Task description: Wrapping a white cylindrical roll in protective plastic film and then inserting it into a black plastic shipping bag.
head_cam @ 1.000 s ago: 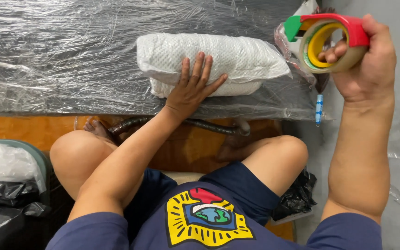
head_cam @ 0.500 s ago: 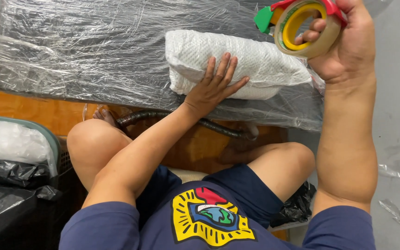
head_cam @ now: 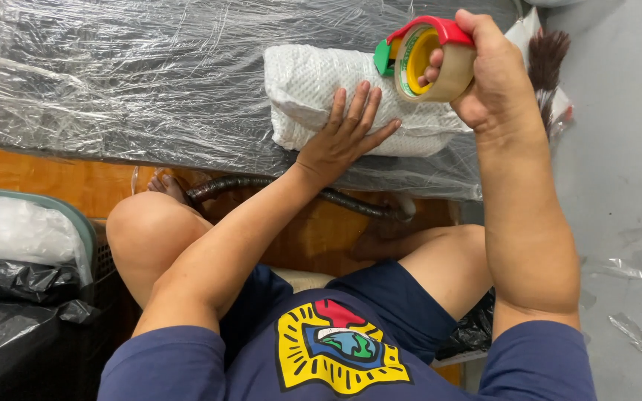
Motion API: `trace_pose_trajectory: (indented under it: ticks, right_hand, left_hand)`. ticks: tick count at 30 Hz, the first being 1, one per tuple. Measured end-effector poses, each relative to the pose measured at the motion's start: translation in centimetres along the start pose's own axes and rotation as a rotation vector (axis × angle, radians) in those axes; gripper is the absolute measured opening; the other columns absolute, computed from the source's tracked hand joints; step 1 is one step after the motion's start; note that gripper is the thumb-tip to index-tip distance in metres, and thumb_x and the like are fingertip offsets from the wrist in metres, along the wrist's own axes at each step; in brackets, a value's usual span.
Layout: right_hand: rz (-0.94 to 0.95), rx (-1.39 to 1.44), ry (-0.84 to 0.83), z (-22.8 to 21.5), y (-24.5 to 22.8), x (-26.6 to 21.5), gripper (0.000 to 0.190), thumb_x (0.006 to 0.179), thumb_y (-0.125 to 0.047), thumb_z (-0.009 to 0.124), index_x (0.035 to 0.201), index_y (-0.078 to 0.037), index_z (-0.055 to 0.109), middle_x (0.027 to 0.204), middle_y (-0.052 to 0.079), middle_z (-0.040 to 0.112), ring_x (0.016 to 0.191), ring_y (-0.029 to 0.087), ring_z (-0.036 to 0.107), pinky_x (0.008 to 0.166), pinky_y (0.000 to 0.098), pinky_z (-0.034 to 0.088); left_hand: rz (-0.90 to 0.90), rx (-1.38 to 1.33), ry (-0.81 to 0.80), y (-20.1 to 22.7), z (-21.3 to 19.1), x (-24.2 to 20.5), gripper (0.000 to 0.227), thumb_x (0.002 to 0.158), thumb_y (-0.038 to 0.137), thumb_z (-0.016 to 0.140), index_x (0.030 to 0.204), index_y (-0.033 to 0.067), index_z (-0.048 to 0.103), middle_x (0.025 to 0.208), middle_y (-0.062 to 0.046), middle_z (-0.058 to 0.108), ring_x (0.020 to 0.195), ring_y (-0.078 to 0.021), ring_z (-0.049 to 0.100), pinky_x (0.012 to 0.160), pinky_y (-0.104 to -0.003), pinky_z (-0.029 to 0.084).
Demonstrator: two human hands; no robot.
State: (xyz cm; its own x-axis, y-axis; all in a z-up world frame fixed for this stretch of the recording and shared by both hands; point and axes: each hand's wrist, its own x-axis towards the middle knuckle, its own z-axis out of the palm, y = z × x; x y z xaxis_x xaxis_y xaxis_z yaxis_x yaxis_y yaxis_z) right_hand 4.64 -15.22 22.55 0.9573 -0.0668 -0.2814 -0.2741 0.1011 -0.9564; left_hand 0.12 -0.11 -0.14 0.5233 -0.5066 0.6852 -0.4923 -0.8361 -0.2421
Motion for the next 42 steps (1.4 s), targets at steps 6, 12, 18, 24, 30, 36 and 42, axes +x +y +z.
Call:
trace_pose_trajectory:
  ticks: [6,12,18,24,30,36,42]
  right_hand:
    - [-0.056,-0.082,0.010,0.9,0.5,-0.8,0.028,0.097,-0.023,0.062,0.105,0.003,0.068,0.070,0.009,0.067,0.056,0.015,0.065,0.053,0.0256,0.059]
    - [-0.034,-0.063,0.012,0.7,0.4,-0.3,0.029,0.096,-0.021,0.061,0.105,0.005,0.069,0.070,0.010,0.068,0.056,0.015,0.065,0.052,0.0263,0.059]
    - [-0.042,-0.081,0.003,0.6,0.8,-0.2,0.028,0.096,-0.023,0.062,0.101,0.003,0.068,0.070,0.010,0.067,0.055,0.017,0.063,0.053,0.0271,0.058]
    - [-0.087,-0.116,0.004,0.9,1.7,-0.4,0.030,0.095,-0.026,0.061,0.103,0.002,0.068,0.070,0.009,0.067,0.055,0.016,0.064,0.053,0.0252,0.058]
    - [-0.168,-0.128,-0.042,1.6,3.3,-1.3,0.033,0.096,-0.029,0.057,0.104,0.001,0.067,0.070,0.008,0.067,0.056,0.016,0.063,0.054,0.0241,0.055]
    - [-0.260,-0.074,-0.072,1.8,4.8,-2.9,0.031,0.099,-0.025,0.054,0.111,0.001,0.064,0.071,0.007,0.065,0.059,0.014,0.063,0.057,0.0245,0.056]
    - [-0.313,-0.046,-0.069,2.0,6.6,-3.7,0.031,0.101,-0.025,0.051,0.114,0.001,0.061,0.076,0.009,0.066,0.062,0.016,0.065,0.062,0.0278,0.061]
  left_hand:
    - [-0.002,0.021,0.009,0.1,0.1,0.0,0.085,0.100,0.004,0.070,0.167,0.0227,0.022,0.163,-0.025,0.032,0.149,-0.0434,0.032,0.125,-0.060,0.021]
    - [-0.015,0.058,0.031,0.3,0.4,-0.1,0.087,0.100,0.007,0.073,0.168,0.0246,0.022,0.162,-0.025,0.033,0.148,-0.0428,0.034,0.125,-0.059,0.023]
    - [-0.012,0.061,0.005,0.0,0.0,0.1,0.070,0.105,0.013,0.066,0.164,0.0113,0.028,0.162,-0.026,0.034,0.149,-0.0434,0.032,0.124,-0.059,0.021]
    - [-0.030,0.031,-0.016,-0.5,-1.1,0.7,0.055,0.106,0.009,0.059,0.158,-0.0006,0.041,0.162,-0.026,0.035,0.150,-0.0422,0.031,0.126,-0.057,0.022]
    - [-0.043,0.081,-0.007,-0.9,-0.5,1.3,0.051,0.106,0.011,0.056,0.154,-0.0034,0.047,0.160,-0.026,0.039,0.148,-0.0430,0.032,0.126,-0.056,0.020]
    - [-0.030,0.057,-0.020,-1.3,0.0,1.7,0.051,0.105,0.011,0.056,0.152,-0.0064,0.049,0.157,-0.029,0.041,0.147,-0.0453,0.034,0.125,-0.057,0.022]
    - [-0.034,0.043,-0.003,-1.7,0.4,2.0,0.049,0.104,0.010,0.059,0.149,-0.0079,0.052,0.154,-0.030,0.045,0.144,-0.0444,0.039,0.121,-0.056,0.030]
